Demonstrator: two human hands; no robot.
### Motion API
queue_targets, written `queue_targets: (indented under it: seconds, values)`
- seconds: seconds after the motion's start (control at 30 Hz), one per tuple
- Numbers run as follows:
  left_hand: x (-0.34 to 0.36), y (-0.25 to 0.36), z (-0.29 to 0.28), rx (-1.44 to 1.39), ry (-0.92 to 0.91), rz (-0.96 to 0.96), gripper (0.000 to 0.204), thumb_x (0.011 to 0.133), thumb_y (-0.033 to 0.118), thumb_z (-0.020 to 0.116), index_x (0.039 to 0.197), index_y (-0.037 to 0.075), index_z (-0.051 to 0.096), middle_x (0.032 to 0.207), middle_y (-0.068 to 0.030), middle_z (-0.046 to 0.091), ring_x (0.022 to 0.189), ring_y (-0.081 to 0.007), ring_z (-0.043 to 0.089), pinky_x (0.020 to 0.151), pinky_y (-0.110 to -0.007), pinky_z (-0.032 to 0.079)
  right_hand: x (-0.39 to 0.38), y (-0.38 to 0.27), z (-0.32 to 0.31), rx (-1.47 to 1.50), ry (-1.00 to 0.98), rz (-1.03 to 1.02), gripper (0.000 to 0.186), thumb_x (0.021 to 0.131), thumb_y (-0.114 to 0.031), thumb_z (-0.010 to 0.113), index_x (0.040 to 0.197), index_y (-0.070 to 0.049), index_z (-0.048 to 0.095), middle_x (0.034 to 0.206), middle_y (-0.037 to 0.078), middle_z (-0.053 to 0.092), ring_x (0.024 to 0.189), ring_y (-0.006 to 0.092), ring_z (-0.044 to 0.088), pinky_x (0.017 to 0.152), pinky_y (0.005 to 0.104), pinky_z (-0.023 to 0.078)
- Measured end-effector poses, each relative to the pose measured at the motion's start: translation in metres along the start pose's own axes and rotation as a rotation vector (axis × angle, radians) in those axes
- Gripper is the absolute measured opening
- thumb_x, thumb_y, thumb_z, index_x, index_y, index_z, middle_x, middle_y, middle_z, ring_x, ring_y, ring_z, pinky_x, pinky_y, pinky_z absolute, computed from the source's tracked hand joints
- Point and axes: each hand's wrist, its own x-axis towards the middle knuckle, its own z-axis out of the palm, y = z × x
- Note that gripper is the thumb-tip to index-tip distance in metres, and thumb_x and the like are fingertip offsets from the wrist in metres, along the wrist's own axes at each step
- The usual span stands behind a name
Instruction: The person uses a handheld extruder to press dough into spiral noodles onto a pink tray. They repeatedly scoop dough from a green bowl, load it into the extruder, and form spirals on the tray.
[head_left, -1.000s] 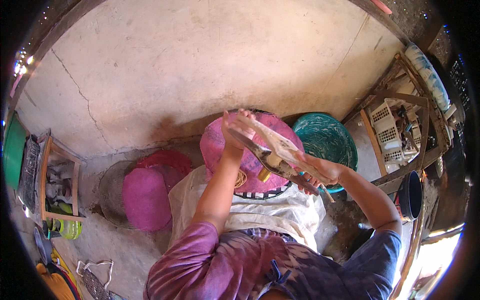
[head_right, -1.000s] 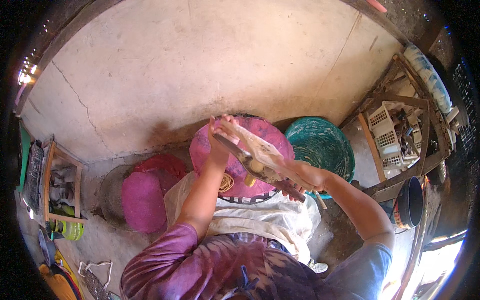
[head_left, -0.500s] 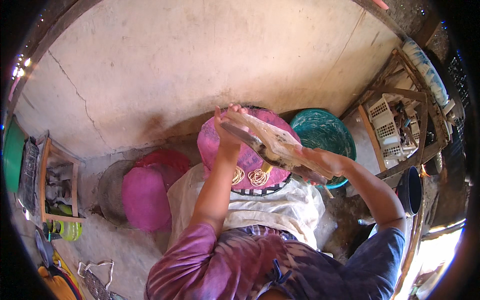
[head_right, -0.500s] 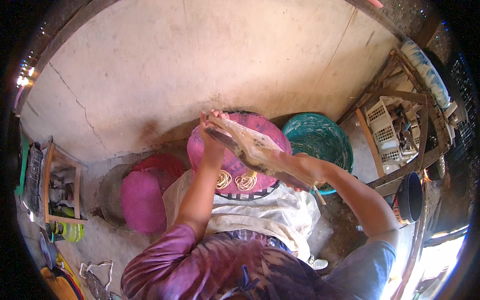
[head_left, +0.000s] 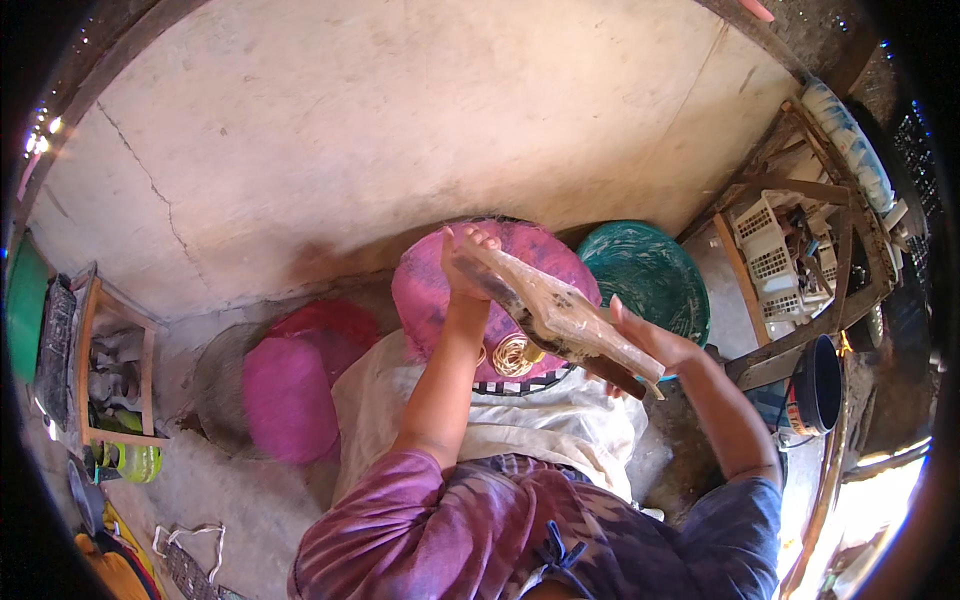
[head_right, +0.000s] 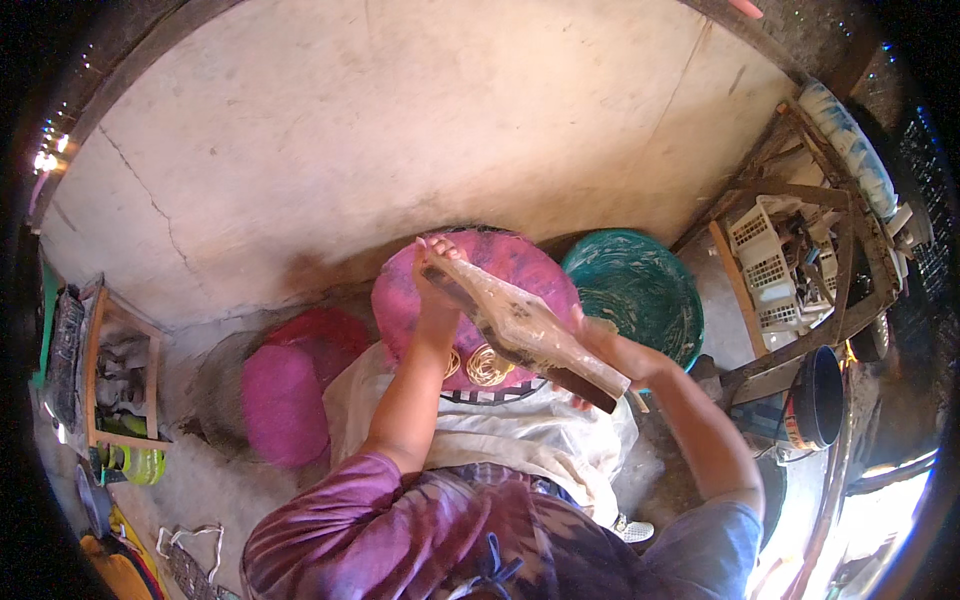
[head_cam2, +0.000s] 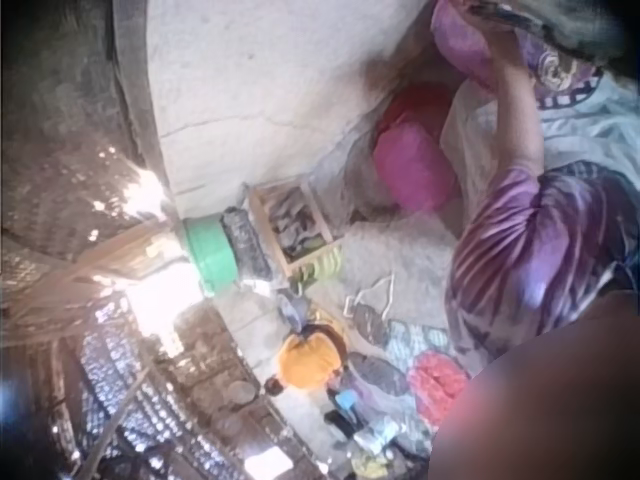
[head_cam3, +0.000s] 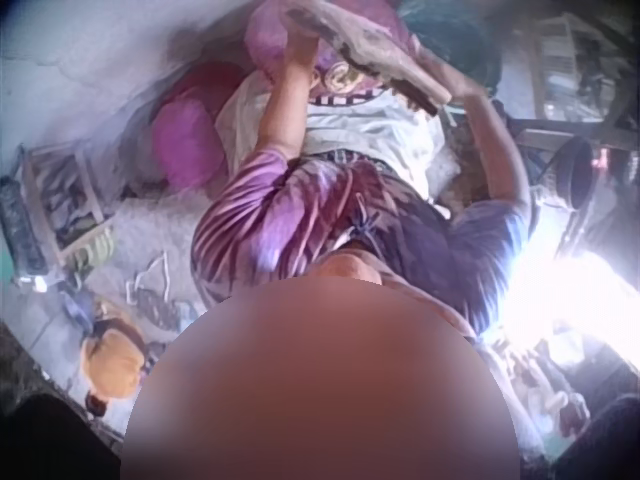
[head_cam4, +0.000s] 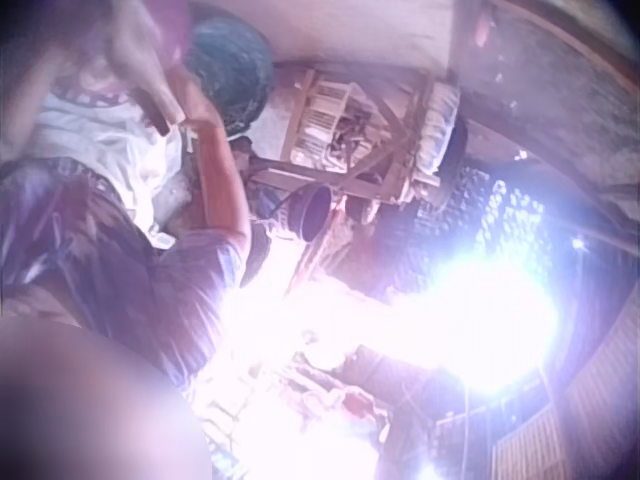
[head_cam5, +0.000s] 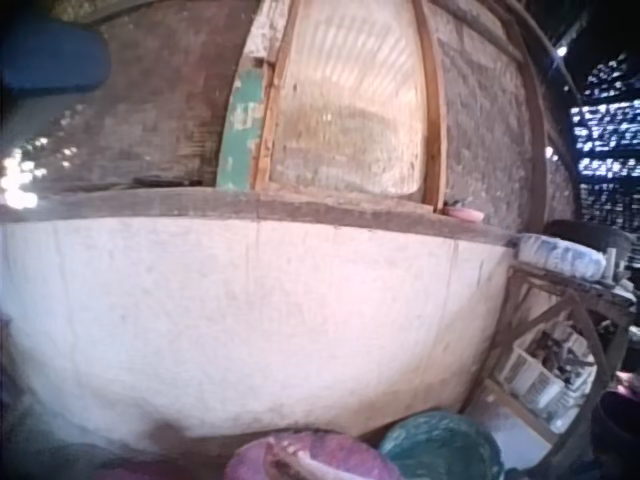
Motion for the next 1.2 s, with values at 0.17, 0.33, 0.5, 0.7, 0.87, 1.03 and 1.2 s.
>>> queue_targets:
  seconds: [0.17,0.33,0.5,0.7,0.87,1.03,1.2]
  values:
    - [-0.003,0.005,-0.010,-0.122,-0.011,0.065,0.037,0.098,0.044,0.049,0.094,0.009,0.060,0.086,-0.0054,0.062,0.088,-0.0258,0.057,0.079,-0.039,0.050,0.059,0.058,0.003,0.670,-0.255,-0.180,0.090,0.086,-0.078,0.034,0.138,-0.005,0.043,0.097,0.025,0.062,0.062,0.0308,0.064,0.058,0.0407,0.058]
    - [-0.006,0.012,-0.018,-0.040,-0.003,0.158,0.036,0.098,0.044,0.050,0.095,0.009,0.060,0.086,-0.0049,0.062,0.088,-0.0257,0.059,0.065,-0.034,0.051,0.098,0.102,-0.020,0.784,-0.471,-0.221,0.070,0.091,-0.059,0.048,0.139,-0.007,0.044,0.100,0.024,0.060,0.063,0.0218,0.060,0.056,0.0348,0.054]
    - [0.002,0.031,-0.007,-0.059,-0.047,0.137,0.036,0.098,0.043,0.050,0.090,0.009,0.060,0.082,-0.0046,0.061,0.088,-0.0258,0.060,0.054,-0.032,0.050,0.119,0.101,-0.027,-0.065,0.020,-0.246,0.056,0.097,-0.049,0.044,0.136,-0.009,0.047,0.098,0.018,0.061,0.068,0.0220,0.063,0.056,0.0345,0.054]
    - [0.025,0.035,0.037,0.025,-0.078,0.010,0.047,0.095,0.053,0.050,0.086,0.009,0.063,0.079,-0.0053,0.063,0.085,-0.0270,0.059,0.055,-0.032,0.049,0.074,0.039,-0.025,-0.150,-0.041,-0.264,0.066,0.097,-0.058,0.040,0.130,-0.002,0.052,0.110,0.021,0.063,0.088,0.0250,0.067,0.067,0.0392,0.056]
    - [0.042,0.005,0.039,0.429,0.263,0.038,0.062,0.089,0.067,0.047,0.086,0.007,0.063,0.079,-0.0083,0.063,0.085,-0.0297,0.058,0.060,-0.037,0.050,0.000,-0.009,-0.034,-0.068,0.031,-0.034,0.087,0.091,-0.075,0.022,0.120,0.000,0.056,0.091,0.018,0.067,0.068,0.0233,0.065,0.061,0.0335,0.056]
    - [0.041,-0.033,-0.011,0.183,0.206,-0.020,0.062,0.089,0.066,0.047,0.090,0.006,0.062,0.084,-0.0086,0.061,0.089,-0.0310,0.056,0.074,-0.043,0.050,-0.011,-0.022,-0.028,-0.219,0.201,0.145,0.079,0.094,-0.072,0.022,0.108,-0.002,0.057,0.074,0.010,0.059,0.063,0.0170,0.061,0.055,0.0290,0.051]
    - [0.039,-0.023,-0.027,0.273,0.217,0.080,0.050,0.089,0.059,0.054,0.091,0.009,0.060,0.086,-0.0062,0.061,0.088,-0.0276,0.056,0.072,-0.042,0.050,-0.012,-0.023,-0.022,-0.220,0.275,0.099,0.081,0.093,-0.073,0.022,0.110,-0.001,0.056,0.070,0.007,0.056,0.058,0.0154,0.059,0.051,0.0280,0.049]
